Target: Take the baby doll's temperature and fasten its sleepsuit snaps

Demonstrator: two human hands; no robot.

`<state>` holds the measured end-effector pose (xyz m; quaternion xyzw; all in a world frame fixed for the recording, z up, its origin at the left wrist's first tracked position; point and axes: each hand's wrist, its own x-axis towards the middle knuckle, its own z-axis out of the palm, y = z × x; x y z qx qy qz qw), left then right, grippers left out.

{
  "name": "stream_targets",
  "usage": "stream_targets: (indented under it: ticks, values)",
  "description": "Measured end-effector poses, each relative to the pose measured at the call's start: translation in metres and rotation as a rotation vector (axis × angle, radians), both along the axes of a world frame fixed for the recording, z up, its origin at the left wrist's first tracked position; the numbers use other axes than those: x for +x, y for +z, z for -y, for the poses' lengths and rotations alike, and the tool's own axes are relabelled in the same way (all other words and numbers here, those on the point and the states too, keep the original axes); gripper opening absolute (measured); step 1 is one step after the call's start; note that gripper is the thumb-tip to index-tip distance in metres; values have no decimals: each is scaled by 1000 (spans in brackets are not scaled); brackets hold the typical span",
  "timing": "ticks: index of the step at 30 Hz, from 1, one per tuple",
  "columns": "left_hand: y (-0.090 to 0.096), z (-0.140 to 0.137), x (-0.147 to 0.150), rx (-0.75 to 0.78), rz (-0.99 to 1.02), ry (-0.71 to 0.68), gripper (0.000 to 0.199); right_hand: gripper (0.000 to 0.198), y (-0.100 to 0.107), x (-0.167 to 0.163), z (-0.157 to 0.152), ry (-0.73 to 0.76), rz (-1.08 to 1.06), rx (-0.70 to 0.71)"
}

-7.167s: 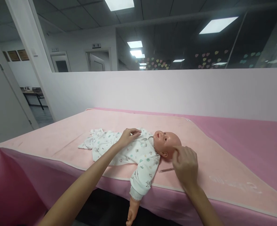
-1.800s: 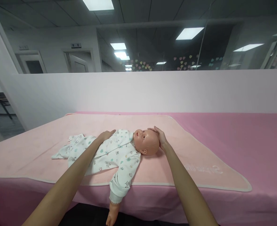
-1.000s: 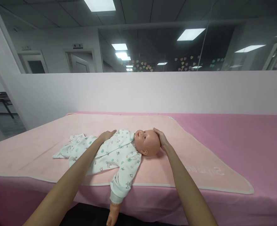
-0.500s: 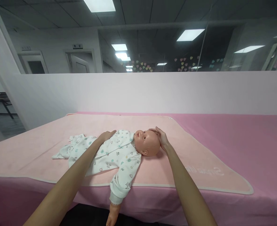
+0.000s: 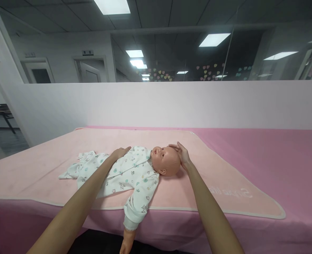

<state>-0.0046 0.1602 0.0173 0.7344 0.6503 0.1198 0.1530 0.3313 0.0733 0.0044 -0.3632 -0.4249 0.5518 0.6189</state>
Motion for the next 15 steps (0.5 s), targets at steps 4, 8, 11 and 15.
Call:
stream_targets:
  ticks: [4,8,11,15]
  values:
    - [1,0,0,0,8,4,77,40,1,-6,6,56,73,-40]
    - [1,0,1,0,15,4,77,41,4,-11,14,86,102,-106]
    - [2,1,1,0,17,4,78,40,5,-9,13,81,80,-69]
    - [1,1,1,1,20,4,77,38,3,-4,6,19,55,-11]
